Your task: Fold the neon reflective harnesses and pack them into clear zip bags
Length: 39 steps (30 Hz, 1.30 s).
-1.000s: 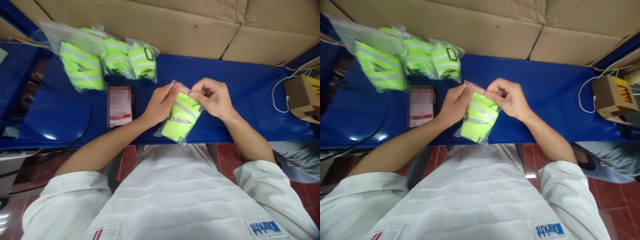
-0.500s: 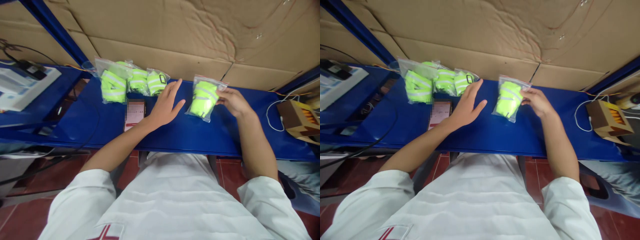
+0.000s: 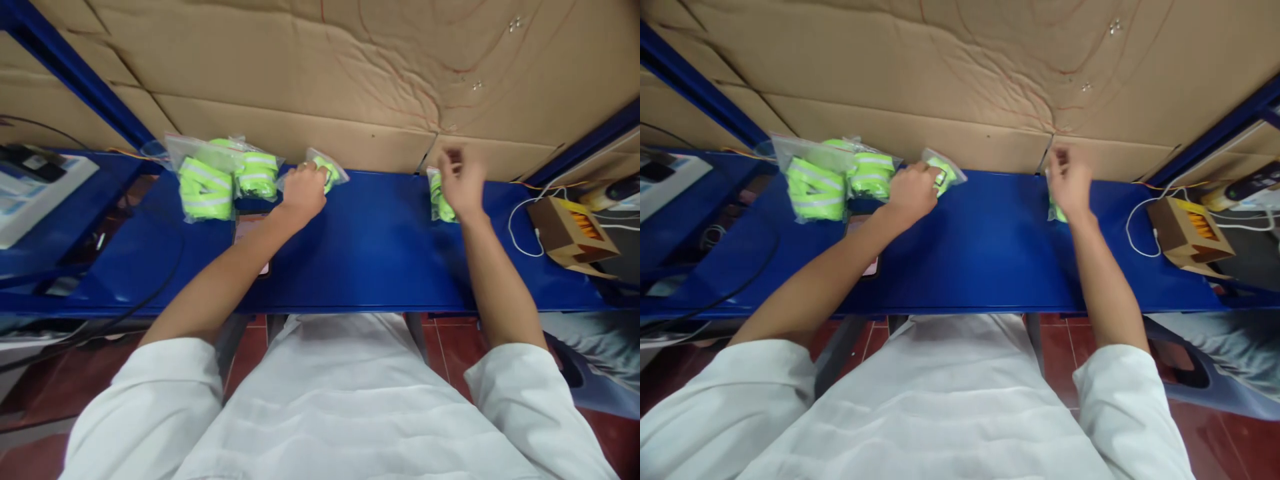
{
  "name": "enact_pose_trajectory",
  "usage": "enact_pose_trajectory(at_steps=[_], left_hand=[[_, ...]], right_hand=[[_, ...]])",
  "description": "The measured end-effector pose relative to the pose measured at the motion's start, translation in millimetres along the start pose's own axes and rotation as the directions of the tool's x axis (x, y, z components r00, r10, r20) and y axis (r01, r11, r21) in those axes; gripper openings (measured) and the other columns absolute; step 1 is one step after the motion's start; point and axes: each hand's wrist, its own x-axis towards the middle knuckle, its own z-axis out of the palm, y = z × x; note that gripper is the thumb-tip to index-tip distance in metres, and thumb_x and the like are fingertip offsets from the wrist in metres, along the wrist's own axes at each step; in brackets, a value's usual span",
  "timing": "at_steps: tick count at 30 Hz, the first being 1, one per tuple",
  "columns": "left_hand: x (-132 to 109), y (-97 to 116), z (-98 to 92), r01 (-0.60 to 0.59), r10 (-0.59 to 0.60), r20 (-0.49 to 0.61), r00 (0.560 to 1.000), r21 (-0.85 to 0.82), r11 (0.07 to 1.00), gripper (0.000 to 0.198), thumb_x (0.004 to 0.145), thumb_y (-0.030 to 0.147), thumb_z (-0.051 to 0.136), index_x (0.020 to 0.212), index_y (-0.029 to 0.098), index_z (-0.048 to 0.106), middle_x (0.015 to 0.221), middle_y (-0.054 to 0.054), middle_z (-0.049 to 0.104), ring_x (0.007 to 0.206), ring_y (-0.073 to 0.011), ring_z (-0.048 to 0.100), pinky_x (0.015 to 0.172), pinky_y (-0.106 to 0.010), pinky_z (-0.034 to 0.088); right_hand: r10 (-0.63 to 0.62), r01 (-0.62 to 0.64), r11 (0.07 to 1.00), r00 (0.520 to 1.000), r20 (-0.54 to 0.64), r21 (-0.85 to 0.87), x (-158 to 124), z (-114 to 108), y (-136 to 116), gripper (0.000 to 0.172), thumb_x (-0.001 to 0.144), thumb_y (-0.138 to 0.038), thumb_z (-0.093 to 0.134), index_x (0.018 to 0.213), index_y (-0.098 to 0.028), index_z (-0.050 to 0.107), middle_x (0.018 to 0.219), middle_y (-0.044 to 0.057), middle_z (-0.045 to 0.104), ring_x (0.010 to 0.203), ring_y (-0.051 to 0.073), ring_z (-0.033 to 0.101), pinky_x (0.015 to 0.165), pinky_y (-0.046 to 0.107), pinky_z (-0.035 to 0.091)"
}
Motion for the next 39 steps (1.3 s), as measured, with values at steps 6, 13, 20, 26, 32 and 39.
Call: enact_pose_trajectory(at_steps=[6, 13, 20, 26, 32, 39], left_hand=[[-31, 11, 30.4, -0.449, 0.413, -0.219, 0.884, -0.155, 0.88, 0.049, 0.099, 0.007, 0.039, 0.141, 0.02, 0.062, 0.15, -0.016, 0.059, 0.139, -0.0297, 0.058, 0.118, -0.046, 0.051], [-49, 26, 37.3, -0.452, 0.429, -0.213, 0.878, -0.07, 0.889, 0.057, 0.093, -0.004, 0.036, 0.14, 0.017, 0.06, 0.15, -0.019, 0.056, 0.142, -0.034, 0.054, 0.12, -0.053, 0.047], [-76, 46, 22.8, -0.396, 0.357, -0.232, 0.905, -0.147, 0.906, 0.041, 0.102, 0.013, 0.045, 0.14, 0.015, 0.06, 0.156, -0.023, 0.052, 0.148, -0.0385, 0.049, 0.124, -0.063, 0.035], [-75, 50, 21.6, -0.418, 0.348, -0.292, 0.891, -0.227, 0.88, 0.025, 0.108, 0.027, 0.047, 0.122, 0.017, 0.065, 0.123, -0.015, 0.067, 0.116, -0.0303, 0.065, 0.101, -0.044, 0.052], [-79, 53, 22.9, -0.455, 0.422, -0.2, 0.884, -0.172, 0.874, 0.027, 0.106, 0.024, 0.048, 0.127, 0.014, 0.063, 0.125, -0.016, 0.065, 0.115, -0.0312, 0.063, 0.101, -0.044, 0.053], [-86, 63, 21.9, -0.491, 0.486, -0.079, 0.871, -0.096, 0.866, 0.03, 0.105, 0.022, 0.051, 0.131, 0.012, 0.063, 0.136, -0.019, 0.061, 0.122, -0.0329, 0.064, 0.101, -0.044, 0.054]], right_hand=[[-0.044, -0.013, 0.929, 0.989, 0.144, 0.37, -45, 91, -51, 0.058, 0.104, -0.072, 0.047, 0.108, -0.02, 0.071, 0.113, 0.01, 0.074, 0.107, 0.022, 0.067, 0.102, 0.032, 0.05], [0.073, -0.204, 0.857, 0.957, 0.282, 0.472, -60, 108, -39, 0.062, 0.095, -0.078, 0.051, 0.077, -0.02, 0.059, 0.077, 0.001, 0.056, 0.079, 0.016, 0.053, 0.077, 0.029, 0.046], [0.1, -0.257, 0.802, 0.948, 0.302, 0.539, -67, 105, -41, 0.058, 0.092, -0.074, 0.059, 0.074, -0.02, 0.055, 0.074, 0.0, 0.052, 0.075, 0.014, 0.05, 0.072, 0.028, 0.044], [0.232, -0.328, 0.681, 0.945, 0.232, 0.655, -79, 89, -69, 0.055, 0.08, -0.073, 0.076, 0.08, -0.023, 0.052, 0.073, -0.002, 0.049, 0.067, 0.012, 0.045, 0.064, 0.027, 0.042], [0.244, -0.403, 0.594, 0.915, 0.322, 0.696, -88, 75, -75, 0.057, 0.073, -0.073, 0.08, 0.083, -0.024, 0.052, 0.073, -0.002, 0.048, 0.064, 0.012, 0.046, 0.06, 0.027, 0.044], [0.355, -0.531, 0.584, 0.848, 0.395, 0.614, -86, 86, -62, 0.061, 0.069, -0.077, 0.074, 0.082, -0.025, 0.046, 0.071, -0.003, 0.047, 0.063, 0.013, 0.048, 0.058, 0.028, 0.046]])
